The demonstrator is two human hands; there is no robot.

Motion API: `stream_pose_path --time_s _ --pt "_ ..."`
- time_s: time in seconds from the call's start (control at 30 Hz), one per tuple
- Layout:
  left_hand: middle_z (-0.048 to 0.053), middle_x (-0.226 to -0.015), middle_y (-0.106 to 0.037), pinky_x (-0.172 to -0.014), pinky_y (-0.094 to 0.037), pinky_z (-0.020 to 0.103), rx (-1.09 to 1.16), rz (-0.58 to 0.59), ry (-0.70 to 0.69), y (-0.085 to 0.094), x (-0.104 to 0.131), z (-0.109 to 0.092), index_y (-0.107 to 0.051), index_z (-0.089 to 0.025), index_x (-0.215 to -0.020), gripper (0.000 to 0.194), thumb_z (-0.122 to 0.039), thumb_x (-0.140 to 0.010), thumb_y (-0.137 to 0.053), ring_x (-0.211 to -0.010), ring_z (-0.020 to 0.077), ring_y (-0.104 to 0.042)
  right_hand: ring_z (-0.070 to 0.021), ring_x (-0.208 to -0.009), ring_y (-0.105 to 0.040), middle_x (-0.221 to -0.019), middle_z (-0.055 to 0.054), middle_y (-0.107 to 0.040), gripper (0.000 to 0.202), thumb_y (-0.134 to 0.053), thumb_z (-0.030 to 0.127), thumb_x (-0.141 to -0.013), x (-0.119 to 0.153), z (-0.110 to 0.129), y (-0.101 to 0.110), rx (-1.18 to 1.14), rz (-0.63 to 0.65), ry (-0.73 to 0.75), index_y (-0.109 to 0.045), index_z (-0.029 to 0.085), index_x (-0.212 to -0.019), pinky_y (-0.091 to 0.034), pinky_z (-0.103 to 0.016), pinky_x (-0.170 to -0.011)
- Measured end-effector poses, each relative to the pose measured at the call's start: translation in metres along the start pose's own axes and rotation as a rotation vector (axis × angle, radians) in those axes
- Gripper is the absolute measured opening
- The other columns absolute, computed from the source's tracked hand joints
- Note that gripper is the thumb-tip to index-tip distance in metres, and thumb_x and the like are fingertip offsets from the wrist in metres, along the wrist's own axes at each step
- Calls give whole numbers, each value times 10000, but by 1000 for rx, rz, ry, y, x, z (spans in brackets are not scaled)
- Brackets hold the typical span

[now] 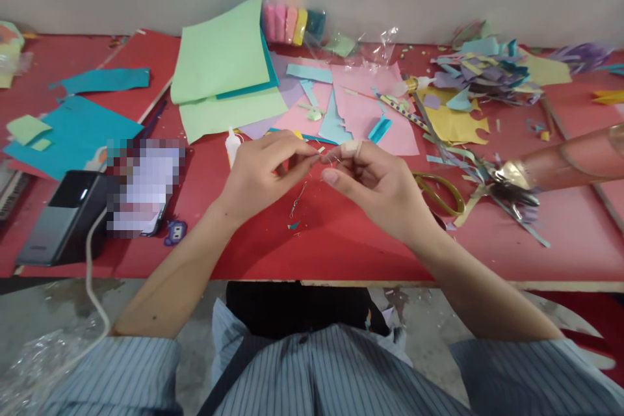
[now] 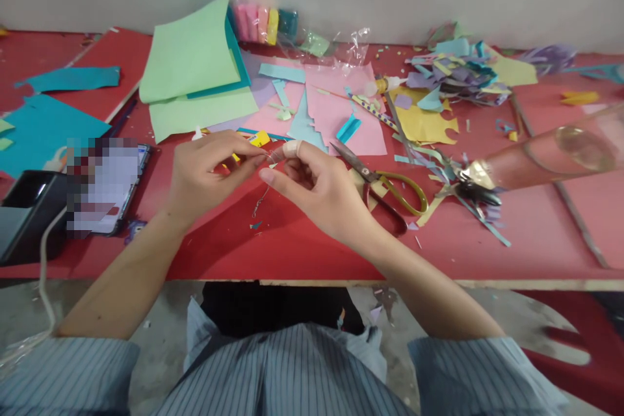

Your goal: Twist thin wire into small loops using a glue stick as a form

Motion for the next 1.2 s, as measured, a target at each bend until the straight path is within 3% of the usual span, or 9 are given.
stream_pose_path --time_s 0.17,0.4,0.53,0.6,0.77,0.83,1.0,1.2 --pt "10 -750 -716 -555 -514 247 -66 -42 7 -2 3 -5 -688 -219 -855 130 -213 -958 -608 -680 134 -661 -137 -722 -466 -840 -10 -549 373 -741 573 -847 2 -3 1 26 -33 13 -690 231 -988 -394 -286 -635" --pt "26 -812 -752 -573 -506 264 -242 -126 -88 -6 6 -6 -662 -223 -847 113 -184 -944 -620 -682 139 -676 -124 -699 -447 -816 7 -540 295 -780 480 -846 3 -5 -1 65 -40 20 -676 219 -936 -388 -286 -647" --pt "19 -794 -744 -565 -508 250 -182 -131 -49 -5 5 -8 -666 -217 -854 108 -166 -940 -627 -675 127 -663 -140 -717 -492 -783 1 -572 278 -724 480 -895 1 -4 0 94 -53 40 -656 214 -852 -398 -293 -663" --pt "16 -792 -735 -555 -516 233 -54 -89 32 -2 3 -9 -675 -210 -850 102 -189 -942 -636 -683 120 -657 -140 -701 -487 -765 1 -580 299 -708 493 -905 0 -2 3 111 -54 58 -645 213 -821 -390 -293 -652" --pt "8 -810 -685 -450 -499 175 437 148 483 7 -3 -9 -696 -182 -846 137 -299 -916 -692 -608 89 -609 -135 -665 -461 -729 -2 -577 358 -672 524 -922 -5 4 11 231 -16 112 -621 203 -772 -367 -289 -608" --pt "2 -800 -663 -446 -507 174 566 225 600 12 -5 -10 -693 -173 -825 147 -300 -893 -718 -563 74 -589 -130 -647 -446 -731 -3 -581 345 -648 503 -943 -6 5 13 286 22 110 -623 200 -780 -354 -286 -588" --pt "-22 -729 -651 -484 -520 160 631 380 707 20 0 -8 -702 -169 -819 114 -256 -889 -721 -502 48 -586 -119 -652 -423 -691 20 -509 282 -654 376 -952 -10 3 13 316 145 81 -579 194 -749 -348 -273 -589" --pt "-15 -787 -706 -491 -523 147 589 464 774 19 10 1 -740 -179 -862 100 -278 -874 -730 -533 49 -603 -109 -648 -442 -704 31 -525 269 -637 395 -949 -18 -4 8 268 267 -10 -600 191 -778 -337 -272 -594"
Point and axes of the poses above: each hand's wrist, its own x-axis away from the middle knuckle, its own y-axis out of the back of the hand, z = x × y, the point moved 2 cm from there along -x, towards the middle knuckle
